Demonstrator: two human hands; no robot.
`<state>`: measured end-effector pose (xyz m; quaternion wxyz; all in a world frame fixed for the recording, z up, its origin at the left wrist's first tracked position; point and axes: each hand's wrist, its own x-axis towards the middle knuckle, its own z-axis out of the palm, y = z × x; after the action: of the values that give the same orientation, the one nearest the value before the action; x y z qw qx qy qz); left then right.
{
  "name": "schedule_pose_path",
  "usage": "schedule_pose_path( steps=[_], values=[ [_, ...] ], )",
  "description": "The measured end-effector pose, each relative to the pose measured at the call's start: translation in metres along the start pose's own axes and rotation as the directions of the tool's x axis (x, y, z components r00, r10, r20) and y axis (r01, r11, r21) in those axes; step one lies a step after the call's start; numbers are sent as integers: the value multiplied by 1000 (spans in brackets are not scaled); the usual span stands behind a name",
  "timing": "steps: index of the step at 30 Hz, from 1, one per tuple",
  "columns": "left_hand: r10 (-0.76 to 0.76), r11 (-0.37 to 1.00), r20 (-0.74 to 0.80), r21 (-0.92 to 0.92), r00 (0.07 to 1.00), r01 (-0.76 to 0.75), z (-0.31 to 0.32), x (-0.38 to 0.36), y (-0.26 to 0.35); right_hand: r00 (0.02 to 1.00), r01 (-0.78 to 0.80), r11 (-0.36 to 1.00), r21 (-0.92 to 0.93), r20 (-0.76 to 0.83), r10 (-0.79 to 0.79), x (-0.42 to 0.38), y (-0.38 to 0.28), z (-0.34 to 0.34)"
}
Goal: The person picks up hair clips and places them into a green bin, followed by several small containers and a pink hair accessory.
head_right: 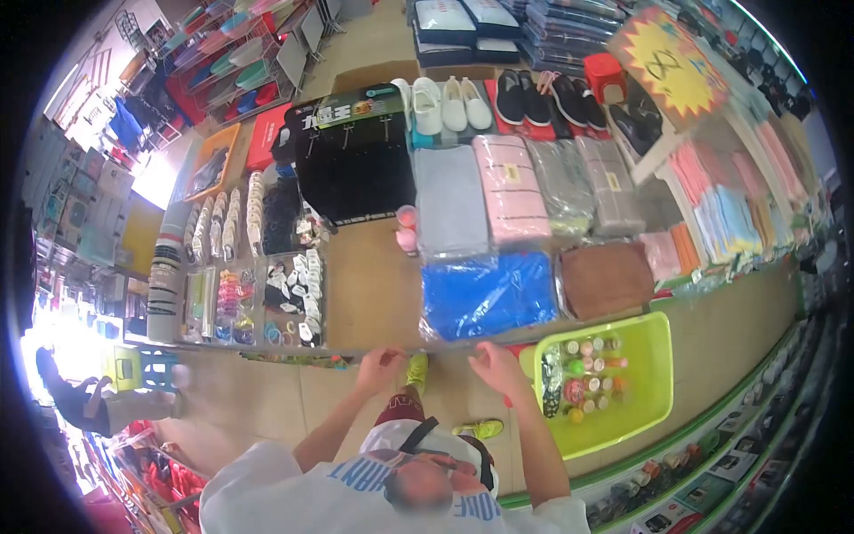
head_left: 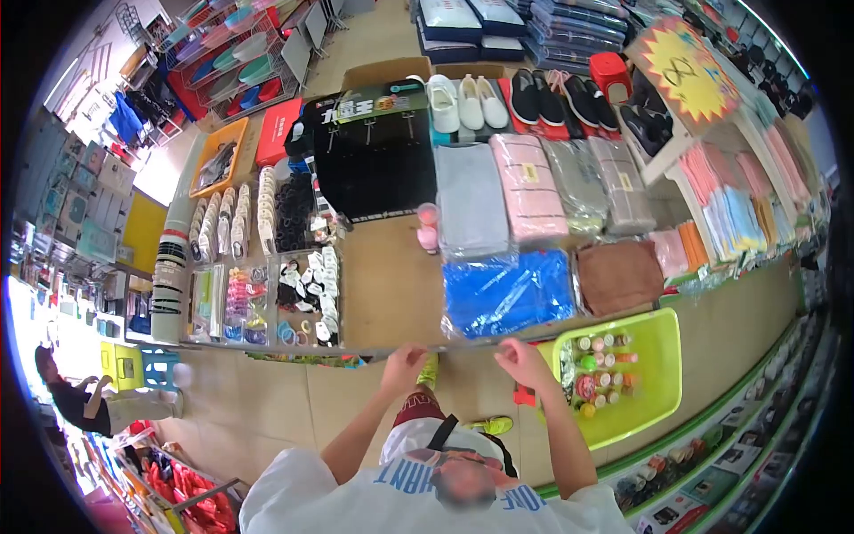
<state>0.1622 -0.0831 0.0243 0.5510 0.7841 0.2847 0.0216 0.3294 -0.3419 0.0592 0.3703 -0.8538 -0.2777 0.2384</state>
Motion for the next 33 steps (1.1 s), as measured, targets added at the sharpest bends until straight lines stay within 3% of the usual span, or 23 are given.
schedule_pose_path(
  steps=[2, 6, 8, 10, 11, 13, 14, 16, 17, 19, 21, 22, 23, 30, 32, 33],
  values=[
    [-35, 998, -11, 45, 999, 35, -33, 45, -10, 998, 31, 997, 69, 60, -35, 67, -23, 28],
    [153, 988, 29, 26, 988, -154, -72, 168, -27, 984, 175, 984, -33, -39, -176, 189, -50, 73],
    [209, 960, 49, 180, 977, -214, -92, 212, 26, 954, 210, 967, -142, -186, -235, 228, -68, 85],
    [407, 886, 44, 225, 912, -406, -100, 249, 61, 977, 119, 966, -228, -148, -155, 253, -98, 80],
    [403, 889, 48, 216, 914, -404, -97, 265, 70, 991, 43, 949, -313, -107, -80, 259, -108, 79],
    [477, 836, 101, 253, 873, -487, -93, 294, 82, 989, 62, 923, -380, -101, -108, 272, -110, 81],
    [474, 841, 94, 246, 875, -482, -91, 306, 82, 985, 83, 895, -437, -97, -139, 278, -111, 83],
    [490, 689, 317, 431, 812, -583, -84, 330, 75, 985, 77, 893, -443, -102, -136, 288, -109, 85],
    [489, 692, 321, 424, 811, -584, -82, 339, 75, 984, 64, 896, -440, -119, -129, 291, -107, 87],
    [340, 555, 496, 580, 799, -596, -75, 352, 77, 985, 34, 887, -460, -135, -108, 302, -109, 87],
    [399, 558, 452, 571, 798, -602, -66, 357, 75, 984, 9, 883, -470, -152, -92, 311, -104, 89],
    [453, 562, 393, 571, 801, -598, -64, 358, 71, 968, 51, 868, -493, -188, -163, 315, -99, 93],
    [446, 560, 399, 574, 801, -598, -62, 360, 67, 946, 90, 852, -516, -223, -235, 318, -95, 98],
    [316, 623, 381, 607, 869, -493, -62, 357, 75, 936, 9, 861, -509, -300, -187, 314, -106, 109],
    [250, 615, 387, 644, 888, -454, -61, 355, 73, 908, 126, 857, -499, -291, -302, 308, -103, 111],
    [250, 578, 411, 663, 877, -475, -61, 354, 72, 916, 104, 920, -378, -324, -236, 305, -101, 117]
  ],
)
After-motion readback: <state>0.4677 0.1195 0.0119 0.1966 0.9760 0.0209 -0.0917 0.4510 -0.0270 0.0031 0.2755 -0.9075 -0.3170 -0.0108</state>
